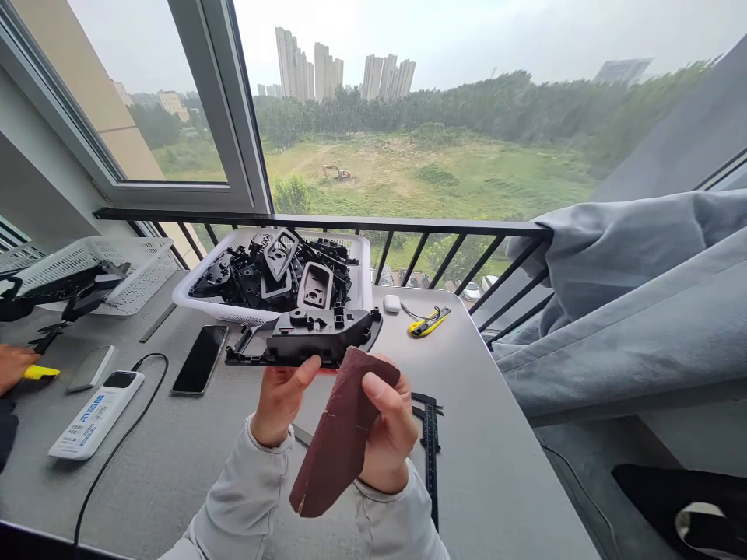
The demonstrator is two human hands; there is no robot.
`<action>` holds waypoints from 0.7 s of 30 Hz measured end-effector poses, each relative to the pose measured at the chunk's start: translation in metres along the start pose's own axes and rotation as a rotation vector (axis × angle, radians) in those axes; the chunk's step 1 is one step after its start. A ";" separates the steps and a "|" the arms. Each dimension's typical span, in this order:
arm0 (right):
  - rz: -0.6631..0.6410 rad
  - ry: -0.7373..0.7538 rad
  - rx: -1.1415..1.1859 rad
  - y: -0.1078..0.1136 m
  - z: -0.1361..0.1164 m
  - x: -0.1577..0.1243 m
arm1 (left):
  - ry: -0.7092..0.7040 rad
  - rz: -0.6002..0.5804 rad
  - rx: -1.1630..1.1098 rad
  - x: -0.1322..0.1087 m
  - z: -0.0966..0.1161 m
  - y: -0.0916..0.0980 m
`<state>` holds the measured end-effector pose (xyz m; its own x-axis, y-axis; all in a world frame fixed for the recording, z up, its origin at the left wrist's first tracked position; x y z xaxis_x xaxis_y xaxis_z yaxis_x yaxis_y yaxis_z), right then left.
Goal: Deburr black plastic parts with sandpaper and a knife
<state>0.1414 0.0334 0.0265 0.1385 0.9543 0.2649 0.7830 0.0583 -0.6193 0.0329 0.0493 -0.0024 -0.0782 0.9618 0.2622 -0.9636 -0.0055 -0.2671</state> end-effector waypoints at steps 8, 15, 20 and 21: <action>0.058 -0.030 -0.028 0.008 -0.007 0.004 | 0.049 -0.079 -0.071 0.000 -0.001 0.010; 0.018 -0.124 -0.034 0.014 -0.005 0.005 | 0.097 -0.089 -0.229 0.001 0.005 0.012; -0.032 -0.201 -0.110 0.018 -0.005 0.002 | 0.108 0.073 -0.317 0.002 0.003 0.011; -0.034 -0.226 -0.128 0.017 -0.006 0.002 | 0.120 0.125 -0.324 0.002 0.001 0.012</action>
<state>0.1588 0.0342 0.0205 -0.0172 0.9945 0.1032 0.8570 0.0678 -0.5107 0.0214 0.0505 -0.0043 -0.1412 0.9846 0.1034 -0.8163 -0.0567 -0.5748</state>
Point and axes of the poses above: each hand's wrist, its own x-axis towards the middle knuckle, its own y-axis out of the back of the hand, z = x × y, the point moved 1 cm from there along x, towards the middle knuckle, and after that the axes turned 3 degrees about x, right-handed, at the moved point
